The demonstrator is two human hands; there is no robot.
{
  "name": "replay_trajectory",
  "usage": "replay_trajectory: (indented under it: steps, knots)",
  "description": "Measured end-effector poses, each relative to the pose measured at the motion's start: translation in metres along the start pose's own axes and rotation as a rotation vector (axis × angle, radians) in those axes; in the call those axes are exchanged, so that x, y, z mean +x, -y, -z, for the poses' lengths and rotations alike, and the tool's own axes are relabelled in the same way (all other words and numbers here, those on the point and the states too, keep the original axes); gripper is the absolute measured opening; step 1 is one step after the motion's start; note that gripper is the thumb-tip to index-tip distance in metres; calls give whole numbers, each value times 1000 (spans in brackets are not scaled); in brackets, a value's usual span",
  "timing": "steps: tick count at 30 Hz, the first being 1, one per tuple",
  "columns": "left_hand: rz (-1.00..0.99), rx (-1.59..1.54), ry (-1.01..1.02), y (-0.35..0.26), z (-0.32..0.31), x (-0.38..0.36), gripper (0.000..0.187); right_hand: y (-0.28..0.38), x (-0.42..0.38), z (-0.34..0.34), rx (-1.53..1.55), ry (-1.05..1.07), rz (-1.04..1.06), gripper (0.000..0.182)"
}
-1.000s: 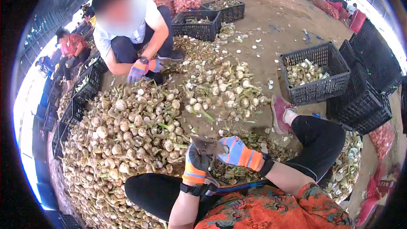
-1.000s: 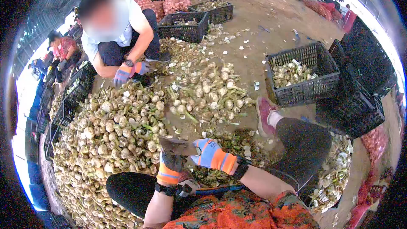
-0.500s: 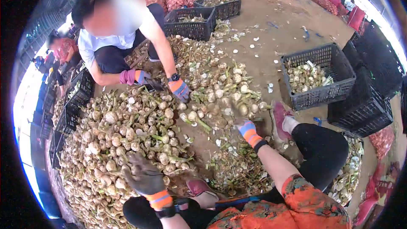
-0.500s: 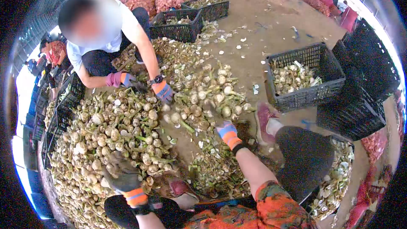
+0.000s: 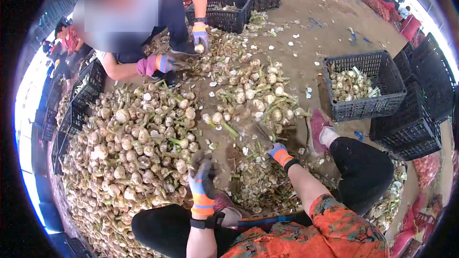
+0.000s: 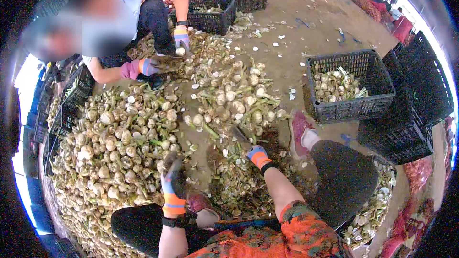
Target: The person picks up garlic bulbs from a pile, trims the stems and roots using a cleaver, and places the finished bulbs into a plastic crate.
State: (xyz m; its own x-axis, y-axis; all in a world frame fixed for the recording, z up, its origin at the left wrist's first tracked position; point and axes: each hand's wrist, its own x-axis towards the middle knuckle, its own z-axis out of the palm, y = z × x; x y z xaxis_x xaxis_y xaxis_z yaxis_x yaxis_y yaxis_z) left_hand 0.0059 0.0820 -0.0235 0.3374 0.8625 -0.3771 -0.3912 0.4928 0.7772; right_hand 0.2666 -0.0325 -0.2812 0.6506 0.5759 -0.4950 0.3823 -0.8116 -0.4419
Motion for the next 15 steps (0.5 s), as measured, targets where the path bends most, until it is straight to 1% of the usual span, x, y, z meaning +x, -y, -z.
replay_trajectory:
  steps: [1,2,3,4,6,7,8,9,10,11,12,13,14,15]
  knots:
    - [-49,93,7,2,2,2,34,4,-1,-3,105,27,-3,46]
    - [-155,272,60,7,7,4,38,8,-6,-6,108,26,2,46]
    - [-264,434,133,18,11,11,42,15,-9,-7,800,225,30,36]
    - [-294,498,203,30,14,13,45,22,-13,-8,1467,450,-85,28]
    - [-344,570,353,38,6,10,52,119,-122,94,1352,551,4,20]
    - [-366,576,433,40,2,9,55,119,-123,86,1228,512,258,23]
    - [-319,673,490,43,1,7,63,129,-134,94,883,270,723,25]
    - [-426,774,513,29,-13,-5,61,141,-150,104,489,11,1137,26]
    - [-302,681,515,30,-7,-3,59,149,-164,109,551,19,1211,25]
    - [-177,585,517,29,-6,-3,57,154,-173,113,546,15,1220,25]
    - [-185,582,519,30,-4,-5,57,159,-181,118,823,218,871,26]
    - [-129,411,474,30,-4,-8,54,163,-189,124,1065,410,494,26]
    - [-74,238,428,29,-5,-10,51,166,-208,145,999,316,498,25]
    - [-81,233,432,27,-6,-11,51,161,-209,148,994,312,505,25]
